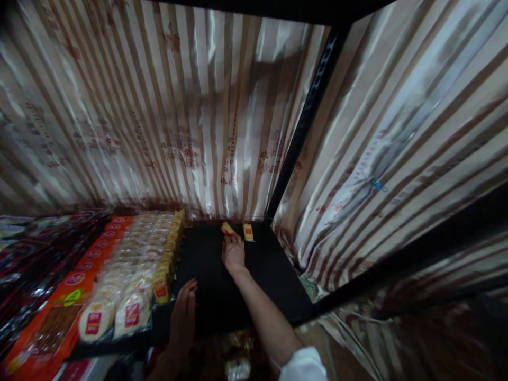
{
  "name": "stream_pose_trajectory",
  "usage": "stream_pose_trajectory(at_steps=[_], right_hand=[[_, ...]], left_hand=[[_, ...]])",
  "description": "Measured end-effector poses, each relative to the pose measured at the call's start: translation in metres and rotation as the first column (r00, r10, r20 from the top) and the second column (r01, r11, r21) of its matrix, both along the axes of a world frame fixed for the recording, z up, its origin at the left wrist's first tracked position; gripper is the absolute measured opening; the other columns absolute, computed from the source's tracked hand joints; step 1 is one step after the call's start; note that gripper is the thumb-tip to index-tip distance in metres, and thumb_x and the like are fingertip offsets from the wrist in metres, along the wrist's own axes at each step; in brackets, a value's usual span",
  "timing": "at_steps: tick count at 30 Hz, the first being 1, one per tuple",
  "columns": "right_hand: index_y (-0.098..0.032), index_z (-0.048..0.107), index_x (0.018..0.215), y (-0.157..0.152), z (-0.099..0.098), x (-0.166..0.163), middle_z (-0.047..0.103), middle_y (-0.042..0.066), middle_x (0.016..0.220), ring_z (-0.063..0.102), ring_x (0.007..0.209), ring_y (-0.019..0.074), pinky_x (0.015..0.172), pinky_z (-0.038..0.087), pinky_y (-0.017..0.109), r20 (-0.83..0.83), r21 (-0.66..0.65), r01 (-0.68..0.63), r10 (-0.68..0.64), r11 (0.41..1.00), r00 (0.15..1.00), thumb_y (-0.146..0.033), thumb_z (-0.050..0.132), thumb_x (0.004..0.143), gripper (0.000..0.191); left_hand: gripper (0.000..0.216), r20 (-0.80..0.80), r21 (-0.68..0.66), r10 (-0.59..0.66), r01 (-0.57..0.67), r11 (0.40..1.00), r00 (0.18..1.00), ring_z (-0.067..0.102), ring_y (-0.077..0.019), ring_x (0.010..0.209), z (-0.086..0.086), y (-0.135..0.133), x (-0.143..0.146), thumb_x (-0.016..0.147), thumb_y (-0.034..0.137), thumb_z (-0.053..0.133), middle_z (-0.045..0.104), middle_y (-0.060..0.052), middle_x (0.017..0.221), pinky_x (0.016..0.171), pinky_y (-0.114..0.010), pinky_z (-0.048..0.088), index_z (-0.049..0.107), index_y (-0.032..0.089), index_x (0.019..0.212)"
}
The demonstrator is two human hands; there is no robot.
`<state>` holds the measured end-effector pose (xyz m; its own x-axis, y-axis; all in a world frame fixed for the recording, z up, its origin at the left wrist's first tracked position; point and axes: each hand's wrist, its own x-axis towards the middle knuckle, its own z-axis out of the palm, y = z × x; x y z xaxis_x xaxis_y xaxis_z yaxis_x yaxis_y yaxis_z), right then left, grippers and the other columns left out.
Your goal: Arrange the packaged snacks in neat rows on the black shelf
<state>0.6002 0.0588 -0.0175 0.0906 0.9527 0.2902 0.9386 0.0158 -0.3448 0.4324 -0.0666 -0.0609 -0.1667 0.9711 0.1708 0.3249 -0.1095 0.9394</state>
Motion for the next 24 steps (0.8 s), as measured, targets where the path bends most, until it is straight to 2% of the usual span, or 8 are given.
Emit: stream_pose_trajectory(at_steps=[4, 7, 9, 13, 18, 21, 24], right_hand=[[-0.016, 0.053, 0.123, 0.006, 0.006, 0.001, 0.058, 0.013, 0.111, 0.05, 0.104, 0.0234, 0.089, 0.039, 0.034, 0.029, -0.014, 0.106, -0.105, 0.994, 0.994, -0.023, 0.036, 0.091, 0.037], [-0.017, 0.05, 0.125, 0.02, 0.021, 0.008, 0.053, 0.015, 0.118, 0.053, 0.101, 0.0232, 0.083, 0.041, 0.032, 0.065, -0.079, 0.164, -0.159, 0.983, 0.985, -0.028, 0.047, 0.087, 0.039], [-0.02, 0.052, 0.123, 0.029, 0.03, 0.012, 0.054, 0.014, 0.118, 0.055, 0.1, 0.0226, 0.081, 0.041, 0.031, 0.099, -0.153, 0.139, -0.125, 0.978, 0.987, -0.03, 0.053, 0.084, 0.04], [-0.021, 0.061, 0.109, 0.034, 0.04, 0.014, 0.064, 0.011, 0.105, 0.056, 0.1, 0.0226, 0.08, 0.039, 0.031, 0.158, -0.28, 0.053, -0.008, 0.958, 0.987, -0.032, 0.052, 0.086, 0.028], [-0.022, 0.064, 0.101, 0.012, 0.036, -0.002, 0.068, 0.009, 0.098, 0.06, 0.093, 0.0214, 0.075, 0.04, 0.028, 0.115, -0.313, -0.037, 0.077, 0.949, 0.99, -0.033, 0.054, 0.083, 0.024], [-0.024, 0.062, 0.106, -0.013, 0.027, -0.021, 0.07, 0.006, 0.095, 0.063, 0.087, 0.0195, 0.07, 0.04, 0.026, -0.012, -0.339, -0.075, 0.075, 0.938, 0.997, -0.035, 0.055, 0.082, 0.028], [-0.026, 0.062, 0.105, -0.044, 0.016, -0.043, 0.07, 0.001, 0.09, 0.064, 0.08, 0.0169, 0.066, 0.041, 0.023, -0.204, -0.331, -0.167, 0.102, 0.929, 0.974, -0.034, 0.055, 0.08, 0.027]], left_hand=[[0.039, -0.011, -0.024, -0.02, 0.02, 1.0, 1.0, 0.055, -0.0202, 0.11, 0.006, 0.009, 0.004, 0.088, 0.036, 0.031, 0.059, -0.012, 0.115, 0.097, -0.043, 0.045, 0.059, 0.016, 0.107], [0.038, 0.0, -0.036, -0.024, 0.024, 0.999, 1.0, 0.056, -0.0191, 0.107, 0.005, 0.01, 0.008, 0.088, 0.036, 0.032, 0.06, -0.011, 0.115, 0.092, -0.039, 0.049, 0.059, 0.016, 0.106], [0.036, 0.002, -0.042, -0.021, 0.021, 0.999, 1.0, 0.057, -0.0186, 0.106, 0.003, 0.009, 0.01, 0.088, 0.035, 0.033, 0.06, -0.01, 0.113, 0.089, -0.037, 0.05, 0.059, 0.017, 0.105], [0.036, 0.002, -0.048, -0.033, 0.033, 0.998, 0.999, 0.057, -0.0188, 0.107, 0.005, 0.008, 0.012, 0.089, 0.035, 0.033, 0.06, -0.01, 0.114, 0.091, -0.038, 0.049, 0.06, 0.018, 0.106], [0.035, -0.016, -0.054, -0.015, 0.014, 0.998, 1.0, 0.056, -0.0191, 0.108, 0.007, 0.003, 0.01, 0.088, 0.032, 0.034, 0.061, -0.01, 0.114, 0.096, -0.039, 0.045, 0.062, 0.017, 0.103], [0.035, -0.027, -0.046, 0.008, -0.009, 0.999, 1.0, 0.055, -0.0191, 0.11, 0.009, -0.003, 0.008, 0.088, 0.03, 0.034, 0.06, -0.011, 0.115, 0.1, -0.04, 0.042, 0.06, 0.016, 0.106], [0.036, -0.049, -0.035, 0.029, -0.031, 0.999, 0.998, 0.053, -0.0196, 0.113, 0.013, -0.013, 0.005, 0.088, 0.027, 0.034, 0.058, -0.013, 0.118, 0.101, -0.041, 0.041, 0.055, 0.014, 0.113]])
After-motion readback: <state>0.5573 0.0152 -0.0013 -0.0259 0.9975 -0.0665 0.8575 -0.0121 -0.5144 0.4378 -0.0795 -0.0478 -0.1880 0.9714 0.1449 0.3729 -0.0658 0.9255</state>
